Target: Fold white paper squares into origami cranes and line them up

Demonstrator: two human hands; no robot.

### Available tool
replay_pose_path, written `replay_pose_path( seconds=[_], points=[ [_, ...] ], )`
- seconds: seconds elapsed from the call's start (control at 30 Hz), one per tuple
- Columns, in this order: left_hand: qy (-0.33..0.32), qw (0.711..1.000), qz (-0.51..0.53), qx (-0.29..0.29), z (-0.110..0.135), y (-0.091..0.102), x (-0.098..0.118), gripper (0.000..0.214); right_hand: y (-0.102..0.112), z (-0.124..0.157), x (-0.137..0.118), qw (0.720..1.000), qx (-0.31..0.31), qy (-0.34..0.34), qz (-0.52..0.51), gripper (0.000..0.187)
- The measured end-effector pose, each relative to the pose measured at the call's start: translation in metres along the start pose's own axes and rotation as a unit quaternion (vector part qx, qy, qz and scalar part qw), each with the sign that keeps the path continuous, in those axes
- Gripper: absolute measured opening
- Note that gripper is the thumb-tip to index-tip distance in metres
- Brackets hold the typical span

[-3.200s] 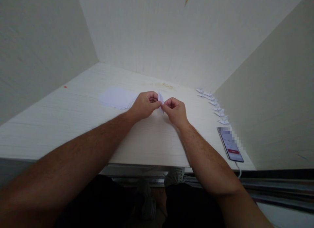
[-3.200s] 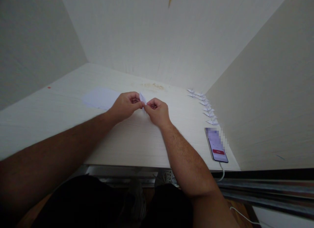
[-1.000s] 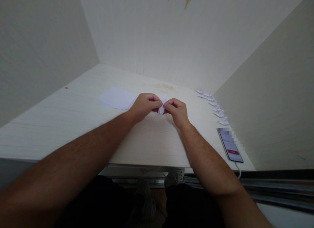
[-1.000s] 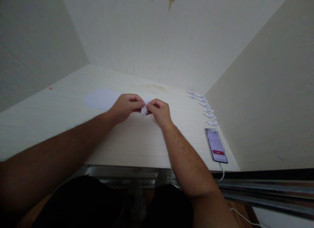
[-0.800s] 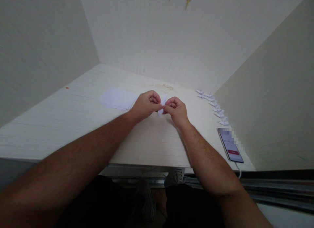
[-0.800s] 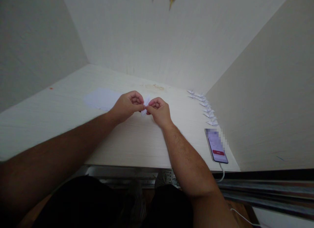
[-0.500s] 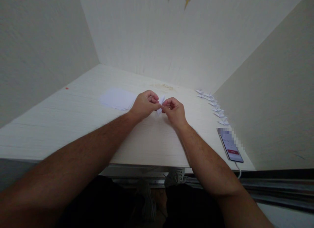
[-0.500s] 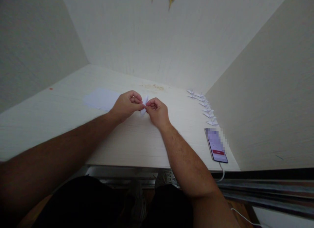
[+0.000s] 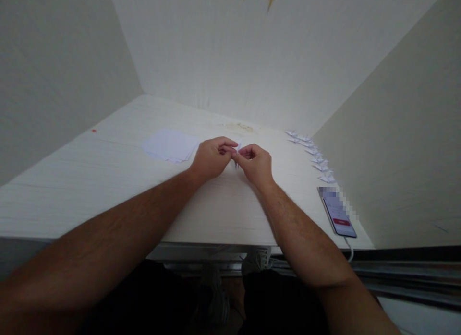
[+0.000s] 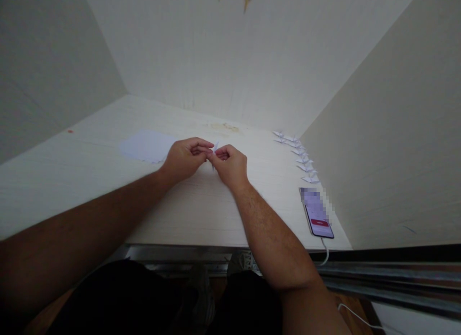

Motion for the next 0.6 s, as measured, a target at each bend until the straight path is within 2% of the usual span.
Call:
replay_pose_path(
  seconds=[0.07, 0.2, 0.33, 0.47, 0.6],
  points=[
    [-0.01, 1.0, 0.004, -0.004, 0.0, -0.001, 0.0, 0.026, -0.001, -0.001, 0.003, 1.0, 0.01, -0.014, -0.018, 0.025],
    [0.001, 0.999, 0.008, 0.035, -0.003, 0.001, 0.001, 0.029, -0.003, -0.005, 0.009, 0.993, 0.005, -0.053, -0.107, 0.024],
    [0.067, 0.998, 0.008, -0.007, -0.003, 0.004, 0.004, 0.014, -0.002, -0.006, 0.008, 0.985, -0.022, -0.081, -0.153, 0.023],
    [0.072, 0.997, -0.008, -0.008, -0.001, 0.005, 0.008, 0.008, 0.001, -0.005, 0.005, 0.987, -0.04, -0.089, -0.129, 0.016],
    [0.079, 0.996, -0.01, -0.03, -0.001, 0.004, 0.01, 0.011, 0.002, -0.005, 0.005, 0.978, -0.076, -0.106, -0.164, 0.016]
  ],
)
Point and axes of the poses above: each hand's wrist, its own z-axis away from the middle knuckle, its own y-axis out of the back of the hand, x = y × z, the point moved 1 cm from there along -z, towards the middle knuckle, and after that the axes turned 3 degrees about y, right-handed, at the moved point
